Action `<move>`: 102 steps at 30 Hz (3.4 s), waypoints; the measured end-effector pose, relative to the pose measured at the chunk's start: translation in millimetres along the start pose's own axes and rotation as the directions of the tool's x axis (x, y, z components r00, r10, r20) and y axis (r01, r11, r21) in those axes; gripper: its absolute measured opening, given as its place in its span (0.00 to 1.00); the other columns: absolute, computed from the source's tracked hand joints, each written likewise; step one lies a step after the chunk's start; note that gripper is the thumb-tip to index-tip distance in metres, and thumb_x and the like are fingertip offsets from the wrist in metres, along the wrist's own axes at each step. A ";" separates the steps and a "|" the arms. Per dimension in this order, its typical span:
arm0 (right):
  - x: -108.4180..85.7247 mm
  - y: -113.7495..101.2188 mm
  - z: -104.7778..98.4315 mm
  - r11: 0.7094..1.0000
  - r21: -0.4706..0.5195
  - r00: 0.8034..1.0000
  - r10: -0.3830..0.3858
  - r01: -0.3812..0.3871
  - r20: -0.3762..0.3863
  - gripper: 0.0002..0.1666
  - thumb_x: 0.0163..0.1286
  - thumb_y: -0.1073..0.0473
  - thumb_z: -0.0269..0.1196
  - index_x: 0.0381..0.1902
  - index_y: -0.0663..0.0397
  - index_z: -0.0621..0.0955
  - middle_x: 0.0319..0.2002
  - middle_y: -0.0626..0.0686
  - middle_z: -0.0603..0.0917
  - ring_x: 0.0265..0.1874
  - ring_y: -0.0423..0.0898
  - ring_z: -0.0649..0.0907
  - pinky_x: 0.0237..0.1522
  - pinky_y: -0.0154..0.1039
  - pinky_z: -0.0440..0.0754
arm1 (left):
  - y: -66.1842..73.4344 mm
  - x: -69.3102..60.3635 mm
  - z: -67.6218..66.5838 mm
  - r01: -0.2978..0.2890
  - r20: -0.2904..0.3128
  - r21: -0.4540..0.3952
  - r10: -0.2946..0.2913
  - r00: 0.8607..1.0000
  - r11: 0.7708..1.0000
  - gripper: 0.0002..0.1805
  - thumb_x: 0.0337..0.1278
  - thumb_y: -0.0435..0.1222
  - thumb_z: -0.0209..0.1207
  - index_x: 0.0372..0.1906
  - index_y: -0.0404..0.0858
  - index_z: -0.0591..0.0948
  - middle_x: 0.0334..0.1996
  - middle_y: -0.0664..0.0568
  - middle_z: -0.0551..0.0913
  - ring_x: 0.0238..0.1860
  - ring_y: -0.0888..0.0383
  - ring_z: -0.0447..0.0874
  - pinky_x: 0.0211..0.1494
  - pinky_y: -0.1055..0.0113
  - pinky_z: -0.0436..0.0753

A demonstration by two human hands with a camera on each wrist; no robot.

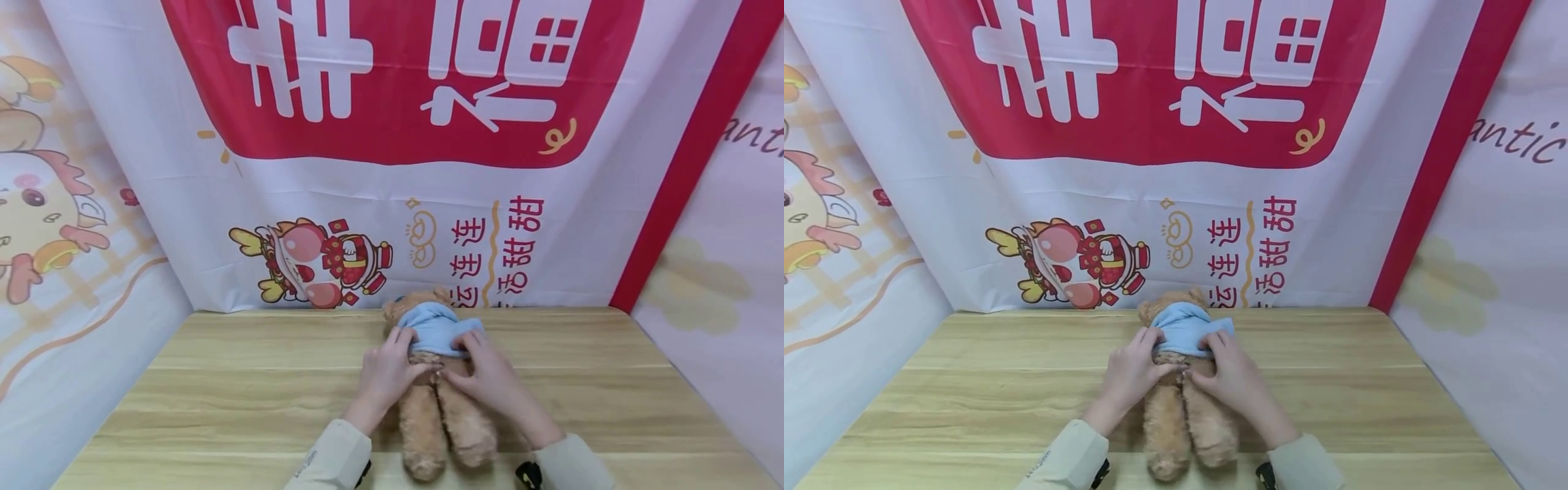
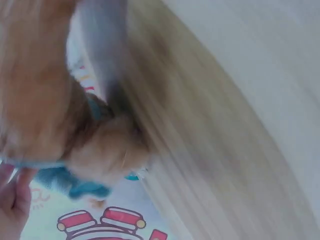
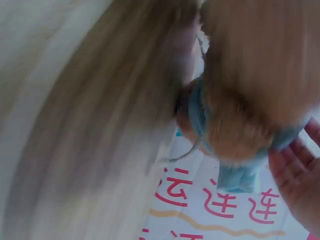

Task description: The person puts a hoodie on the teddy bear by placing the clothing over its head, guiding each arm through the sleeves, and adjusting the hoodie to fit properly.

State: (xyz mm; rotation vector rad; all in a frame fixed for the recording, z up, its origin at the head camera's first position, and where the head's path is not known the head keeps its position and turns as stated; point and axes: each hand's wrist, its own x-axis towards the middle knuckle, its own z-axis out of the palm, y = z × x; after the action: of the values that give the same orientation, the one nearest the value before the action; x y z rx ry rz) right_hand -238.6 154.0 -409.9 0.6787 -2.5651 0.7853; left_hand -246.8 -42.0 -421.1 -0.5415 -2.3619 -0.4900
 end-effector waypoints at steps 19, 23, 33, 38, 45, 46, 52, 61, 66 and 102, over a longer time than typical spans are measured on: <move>2.5 22.9 -6.8 0.997 -0.043 0.986 0.074 -0.068 0.151 0.54 0.40 0.51 0.79 0.66 0.54 0.68 0.56 0.62 0.75 0.56 0.61 0.75 0.57 0.59 0.74 | -27.2 -7.5 6.3 0.224 0.452 -0.392 -0.026 0.892 0.892 0.32 0.40 0.17 0.46 0.56 0.36 0.76 0.57 0.41 0.77 0.60 0.44 0.75 0.61 0.49 0.75; 2.3 24.7 -2.4 0.995 -0.022 0.986 0.096 -0.094 0.134 0.55 0.39 0.50 0.79 0.66 0.55 0.68 0.55 0.62 0.76 0.56 0.60 0.76 0.58 0.58 0.74 | -32.4 -8.3 10.1 0.224 0.455 -0.473 0.018 0.890 0.852 0.34 0.34 0.15 0.48 0.57 0.33 0.74 0.55 0.38 0.75 0.54 0.45 0.76 0.53 0.55 0.79; 4.2 27.2 3.2 0.978 0.044 0.966 0.193 -0.203 0.169 0.54 0.40 0.52 0.79 0.65 0.57 0.68 0.57 0.65 0.74 0.56 0.63 0.76 0.59 0.58 0.74 | -36.2 0.0 4.6 0.290 0.553 -0.546 0.078 0.830 0.786 0.35 0.45 0.19 0.61 0.64 0.33 0.71 0.59 0.39 0.72 0.37 0.58 0.74 0.36 0.74 0.78; 2.9 29.2 7.3 0.970 0.057 0.959 0.225 -0.237 0.171 0.51 0.40 0.55 0.77 0.63 0.57 0.69 0.57 0.64 0.74 0.56 0.60 0.76 0.58 0.56 0.75 | -36.8 2.9 4.0 0.283 0.591 -0.531 0.109 0.800 0.799 0.29 0.50 0.23 0.61 0.61 0.35 0.73 0.59 0.42 0.73 0.38 0.59 0.74 0.39 0.73 0.77; 2.8 26.8 9.7 0.966 0.052 0.957 0.242 -0.253 0.162 0.48 0.38 0.56 0.73 0.60 0.59 0.70 0.56 0.64 0.73 0.55 0.59 0.76 0.57 0.55 0.76 | -33.3 6.0 8.2 -0.003 0.489 -0.418 0.228 0.842 0.908 0.16 0.49 0.28 0.66 0.45 0.34 0.76 0.44 0.46 0.76 0.42 0.55 0.76 0.47 0.66 0.79; 2.7 26.4 10.0 0.965 0.052 0.956 0.247 -0.258 0.161 0.48 0.38 0.56 0.73 0.60 0.58 0.70 0.56 0.64 0.73 0.55 0.59 0.76 0.57 0.55 0.76 | -32.1 6.0 8.6 -0.021 0.481 -0.398 0.229 0.846 0.917 0.15 0.49 0.29 0.66 0.43 0.35 0.75 0.42 0.47 0.75 0.42 0.55 0.75 0.47 0.66 0.79; 3.4 24.3 11.4 0.954 0.061 0.947 0.284 -0.295 0.148 0.47 0.39 0.55 0.72 0.61 0.57 0.70 0.56 0.63 0.73 0.56 0.59 0.76 0.58 0.55 0.75 | -27.5 0.6 13.3 0.013 0.395 -0.331 0.126 0.910 0.944 0.15 0.45 0.29 0.66 0.39 0.39 0.74 0.38 0.51 0.73 0.37 0.59 0.73 0.40 0.66 0.79; 3.2 9.3 17.7 0.916 0.125 0.924 0.374 -0.381 0.083 0.50 0.42 0.52 0.73 0.63 0.60 0.67 0.57 0.64 0.72 0.56 0.61 0.76 0.59 0.57 0.74 | -25.3 -0.2 18.4 0.217 0.207 -0.349 -0.151 0.967 0.912 0.13 0.47 0.28 0.63 0.24 0.39 0.68 0.21 0.56 0.66 0.23 0.65 0.66 0.26 0.76 0.67; 1.5 -0.1 25.9 0.896 0.158 0.910 0.412 -0.415 0.051 0.49 0.49 0.48 0.73 0.64 0.62 0.65 0.59 0.64 0.70 0.58 0.62 0.75 0.59 0.57 0.74 | -24.8 4.6 11.1 0.276 0.154 -0.319 -0.238 0.959 0.907 0.14 0.52 0.28 0.59 0.22 0.39 0.66 0.14 0.57 0.62 0.17 0.64 0.61 0.23 0.75 0.63; 12.3 -1.1 9.5 0.931 0.347 0.990 0.134 -0.115 -0.033 0.04 0.64 0.66 0.61 0.29 0.57 0.79 0.51 0.63 0.83 0.55 0.62 0.79 0.59 0.56 0.75 | -48.7 -4.8 -12.9 -0.070 0.207 -0.127 0.096 0.974 0.989 0.03 0.62 0.30 0.56 0.35 0.39 0.73 0.23 0.52 0.79 0.26 0.54 0.82 0.29 0.63 0.80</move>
State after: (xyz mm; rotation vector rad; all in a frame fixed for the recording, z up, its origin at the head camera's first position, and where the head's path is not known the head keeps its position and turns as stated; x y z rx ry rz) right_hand -249.9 143.4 -411.0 0.5857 -2.4607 1.2985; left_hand -261.0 -90.4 -424.9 -0.7793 -2.5112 -0.5614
